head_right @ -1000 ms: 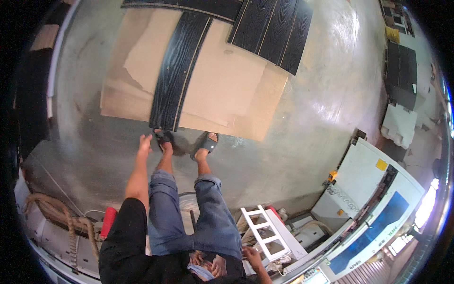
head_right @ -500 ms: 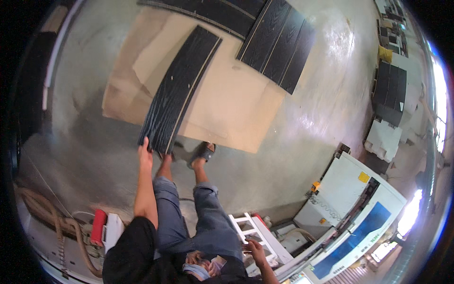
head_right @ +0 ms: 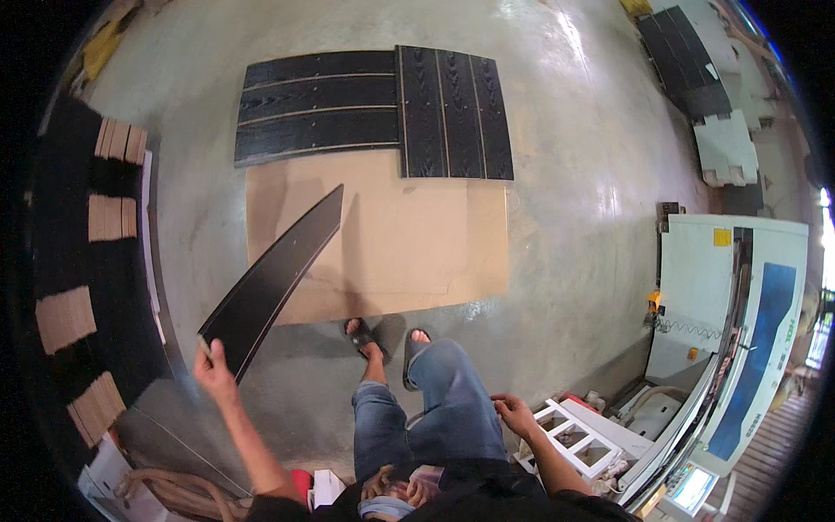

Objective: The person picks up dark wood panels from a stack, places them on a flat surface, and arranges them side-by-side by hand.

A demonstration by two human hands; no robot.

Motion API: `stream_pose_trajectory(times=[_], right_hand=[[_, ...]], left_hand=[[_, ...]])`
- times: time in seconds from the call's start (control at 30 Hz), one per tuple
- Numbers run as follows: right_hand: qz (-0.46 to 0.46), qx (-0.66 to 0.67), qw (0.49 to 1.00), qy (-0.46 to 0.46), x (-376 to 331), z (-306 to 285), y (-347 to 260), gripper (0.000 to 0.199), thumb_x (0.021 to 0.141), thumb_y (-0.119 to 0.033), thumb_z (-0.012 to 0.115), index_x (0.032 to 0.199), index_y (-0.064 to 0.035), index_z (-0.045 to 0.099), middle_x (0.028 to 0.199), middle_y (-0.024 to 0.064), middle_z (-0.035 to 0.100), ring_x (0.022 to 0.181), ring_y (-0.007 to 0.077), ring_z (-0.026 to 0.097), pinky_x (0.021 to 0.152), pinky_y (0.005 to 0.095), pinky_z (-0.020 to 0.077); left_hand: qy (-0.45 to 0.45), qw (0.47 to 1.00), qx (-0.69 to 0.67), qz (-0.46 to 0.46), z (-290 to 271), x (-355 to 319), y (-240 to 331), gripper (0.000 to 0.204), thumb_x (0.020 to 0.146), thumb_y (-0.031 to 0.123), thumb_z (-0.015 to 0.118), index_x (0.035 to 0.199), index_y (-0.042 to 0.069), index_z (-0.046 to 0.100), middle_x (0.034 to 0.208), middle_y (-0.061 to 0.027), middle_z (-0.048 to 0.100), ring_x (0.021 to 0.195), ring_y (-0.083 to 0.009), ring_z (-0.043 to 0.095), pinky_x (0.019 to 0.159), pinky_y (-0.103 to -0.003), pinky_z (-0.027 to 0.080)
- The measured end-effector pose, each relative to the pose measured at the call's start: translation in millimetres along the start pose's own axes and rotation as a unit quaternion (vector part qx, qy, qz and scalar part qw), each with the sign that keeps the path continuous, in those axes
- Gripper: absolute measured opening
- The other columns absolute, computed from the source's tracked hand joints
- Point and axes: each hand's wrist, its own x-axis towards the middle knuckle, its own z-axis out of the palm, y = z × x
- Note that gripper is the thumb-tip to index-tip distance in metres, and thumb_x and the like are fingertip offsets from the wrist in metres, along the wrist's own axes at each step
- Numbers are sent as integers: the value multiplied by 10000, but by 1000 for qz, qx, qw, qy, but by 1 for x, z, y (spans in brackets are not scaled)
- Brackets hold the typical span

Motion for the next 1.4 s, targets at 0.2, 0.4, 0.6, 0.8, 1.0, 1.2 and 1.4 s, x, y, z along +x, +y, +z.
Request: stream_pose_trajectory(times=[0.2, 0.4, 0.6, 0.8, 1.0, 1.2, 1.4], right_hand=[[-64, 101, 986, 117, 57, -29, -46, 329, 979, -215, 566, 1210, 14, 616, 1030, 123, 702, 975, 184, 647, 880, 322, 502], [-135, 165, 919, 330, 185, -112, -111, 562, 1014, -392, 499, 1408, 3, 435, 1444, 167, 452, 1290, 249, 471, 1071, 358, 374], [-137, 383, 835, 372, 236, -236, -90, 549, 1037, -466, 414, 1281, 10, 539, 1248, 49, 562, 1160, 149, 487, 1034, 290, 336], [-9, 316, 862, 396, 249, -250, -46, 361, 1031, -381, 481, 829, -83, 497, 768, -57, 384, 747, 70, 363, 670, 258, 342], [45, 464, 794, 390, 341, -184, 7, 328, 1021, -353, 505, 1036, -31, 565, 965, 20, 558, 911, 116, 484, 829, 292, 418], [48, 565, 757, 324, 469, -133, 47, 277, 1013, -307, 519, 1139, -61, 499, 1028, 40, 579, 902, 161, 573, 754, 340, 491], [89, 627, 695, 342, 590, -99, 52, 287, 1005, -300, 532, 1184, -84, 470, 1041, 56, 590, 876, 174, 603, 676, 331, 518]], left_hand=[[-101, 989, -108, 24, -45, 63, 77, 248, 950, 242, 645, 998, 1, 607, 784, 52, 505, 726, -64, 463, 678, -225, 382], [-149, 953, -243, -101, 95, 135, 114, 253, 945, 251, 644, 1093, 70, 547, 956, 8, 580, 858, -113, 564, 807, -299, 479], [-274, 912, -234, -198, 277, 199, 174, 295, 959, 279, 618, 1136, 44, 610, 1046, -46, 662, 945, -161, 625, 849, -329, 494], [-414, 907, 66, -47, 508, 252, 183, 361, 986, 338, 576, 1121, 6, 616, 993, 9, 629, 927, -98, 525, 865, -268, 419], [-430, 845, 259, 184, 729, 294, 116, 588, 914, 439, 590, 1335, 32, 532, 1245, -261, 598, 1175, -396, 564, 1001, -422, 437], [-472, 800, 255, 267, 928, 316, 66, 580, 849, 360, 673, 1334, 66, 551, 1219, -226, 587, 1175, -366, 555, 998, -422, 447], [-505, 756, 234, 343, 1091, 299, 43, 641, 840, 312, 706, 1382, 41, 499, 1277, -249, 556, 1206, -381, 540, 1019, -427, 439]])
